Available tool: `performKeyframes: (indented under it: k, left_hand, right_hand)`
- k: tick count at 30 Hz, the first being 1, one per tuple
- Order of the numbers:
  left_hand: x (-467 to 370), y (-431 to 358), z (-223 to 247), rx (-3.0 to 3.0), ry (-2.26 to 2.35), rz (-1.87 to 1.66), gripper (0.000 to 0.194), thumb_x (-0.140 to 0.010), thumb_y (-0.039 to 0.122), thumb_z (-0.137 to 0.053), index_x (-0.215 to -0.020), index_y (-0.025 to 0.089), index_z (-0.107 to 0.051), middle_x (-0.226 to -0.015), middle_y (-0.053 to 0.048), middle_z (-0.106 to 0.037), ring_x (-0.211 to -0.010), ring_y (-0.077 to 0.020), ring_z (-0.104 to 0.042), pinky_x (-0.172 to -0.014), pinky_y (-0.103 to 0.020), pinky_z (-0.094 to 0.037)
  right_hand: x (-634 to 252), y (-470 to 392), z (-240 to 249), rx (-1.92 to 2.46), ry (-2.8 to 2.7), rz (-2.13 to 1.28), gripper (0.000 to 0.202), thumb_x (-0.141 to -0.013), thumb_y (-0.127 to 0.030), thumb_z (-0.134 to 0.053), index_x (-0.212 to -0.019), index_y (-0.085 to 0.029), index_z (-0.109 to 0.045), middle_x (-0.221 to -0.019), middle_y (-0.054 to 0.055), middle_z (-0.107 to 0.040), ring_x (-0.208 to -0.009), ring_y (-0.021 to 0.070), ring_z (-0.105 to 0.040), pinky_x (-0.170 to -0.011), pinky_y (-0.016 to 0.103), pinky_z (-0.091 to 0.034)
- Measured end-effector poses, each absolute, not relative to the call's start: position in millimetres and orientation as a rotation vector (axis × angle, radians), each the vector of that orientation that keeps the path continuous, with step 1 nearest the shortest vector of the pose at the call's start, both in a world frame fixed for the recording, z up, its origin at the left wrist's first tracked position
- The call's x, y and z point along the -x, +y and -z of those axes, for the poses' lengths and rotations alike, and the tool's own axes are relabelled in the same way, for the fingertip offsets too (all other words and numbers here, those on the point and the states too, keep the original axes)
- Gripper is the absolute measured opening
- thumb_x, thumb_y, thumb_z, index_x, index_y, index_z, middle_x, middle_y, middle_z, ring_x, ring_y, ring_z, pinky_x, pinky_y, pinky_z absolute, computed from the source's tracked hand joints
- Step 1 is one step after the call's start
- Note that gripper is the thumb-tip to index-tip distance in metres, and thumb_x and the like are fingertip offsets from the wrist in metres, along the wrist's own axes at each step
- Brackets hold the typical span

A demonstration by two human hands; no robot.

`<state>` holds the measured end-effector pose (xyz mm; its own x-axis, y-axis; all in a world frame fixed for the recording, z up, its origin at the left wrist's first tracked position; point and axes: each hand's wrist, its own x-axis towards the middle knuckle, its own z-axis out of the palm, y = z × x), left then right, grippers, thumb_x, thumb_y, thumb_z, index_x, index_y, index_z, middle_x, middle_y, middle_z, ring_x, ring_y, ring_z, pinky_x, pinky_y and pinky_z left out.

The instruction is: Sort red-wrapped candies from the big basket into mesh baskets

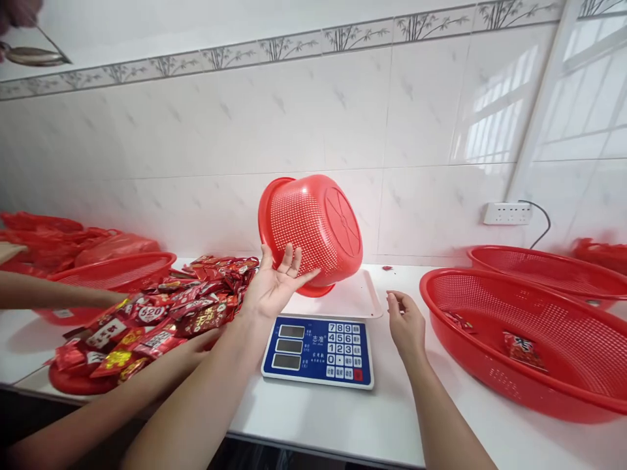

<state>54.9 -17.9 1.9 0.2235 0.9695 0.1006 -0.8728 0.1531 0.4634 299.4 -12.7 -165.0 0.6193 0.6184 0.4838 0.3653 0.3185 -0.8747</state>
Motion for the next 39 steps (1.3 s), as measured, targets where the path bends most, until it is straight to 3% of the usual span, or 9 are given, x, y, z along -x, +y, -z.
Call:
performKeyframes:
  k: [8, 13, 19, 24, 32, 39]
  left_hand:
    - [-40, -21, -9, -0.477, 0.166, -1.301, 0.042, -0.095, 0.052, -0.041, -0.074, 0.020, -0.060, -0.061, 0.003, -0.066, -0.084, -0.0161, -0.069, -0.102, -0.057, -0.036]
    - [-34, -31, -8, -0.716, 0.163, -1.322, 0.034, -0.087, 0.050, -0.056, -0.073, 0.021, -0.058, -0.062, 0.005, -0.066, -0.090, -0.0178, -0.068, -0.101, -0.056, -0.037]
    - [-25, -64, -3, -1.293, 0.196, -1.462, 0.032, -0.073, 0.049, -0.073, -0.083, 0.022, -0.059, -0.071, 0.002, -0.070, -0.082, -0.0207, -0.069, -0.091, -0.050, -0.048]
    - [-13, -80, -3, -1.652, 0.301, -1.561, 0.027, -0.078, 0.036, -0.073, -0.096, 0.023, -0.058, -0.075, 0.000, -0.072, -0.082, -0.0198, -0.070, -0.080, -0.036, -0.053]
    - [22, -80, 6, -1.701, 0.566, -1.822, 0.024, -0.082, 0.032, -0.069, -0.100, 0.021, -0.057, -0.078, -0.001, -0.072, -0.080, -0.0168, -0.070, -0.074, -0.028, -0.056]
    - [47, -90, 26, -1.740, 0.667, -2.055, 0.024, -0.081, 0.030, -0.069, -0.101, 0.023, -0.060, -0.087, 0.000, -0.073, -0.083, -0.0199, -0.070, -0.082, -0.037, -0.058]
  right_hand:
    - [-300, -12, 165, 1.306, -0.969, -0.211, 0.045, -0.081, -0.057, -0.053, -0.098, -0.017, -0.066, -0.095, 0.009, -0.069, -0.071, 0.0182, -0.061, -0.068, 0.032, -0.047]
    - [-300, -14, 166, 1.319, -0.978, -0.211, 0.045, -0.082, -0.056, -0.053, -0.100, -0.017, -0.066, -0.095, 0.010, -0.070, -0.072, 0.0194, -0.062, -0.064, 0.031, -0.047]
    - [-299, -15, 165, 1.323, -0.984, -0.207, 0.048, -0.081, -0.057, -0.052, -0.101, -0.016, -0.066, -0.093, 0.011, -0.070, -0.071, 0.0197, -0.061, -0.062, 0.031, -0.047]
    - [-300, -14, 165, 1.350, -0.981, -0.209, 0.050, -0.080, -0.059, -0.051, -0.100, -0.016, -0.066, -0.092, 0.010, -0.070, -0.071, 0.0200, -0.062, -0.061, 0.031, -0.047]
    - [-298, -15, 164, 1.365, -0.983, -0.232, 0.045, -0.081, -0.058, -0.052, -0.099, -0.019, -0.066, -0.093, 0.008, -0.070, -0.073, 0.0203, -0.061, -0.065, 0.033, -0.047]
    - [-298, -13, 167, 1.362, -0.995, -0.239, 0.042, -0.082, -0.056, -0.051, -0.098, -0.020, -0.066, -0.091, 0.006, -0.069, -0.071, 0.0187, -0.060, -0.066, 0.032, -0.048]
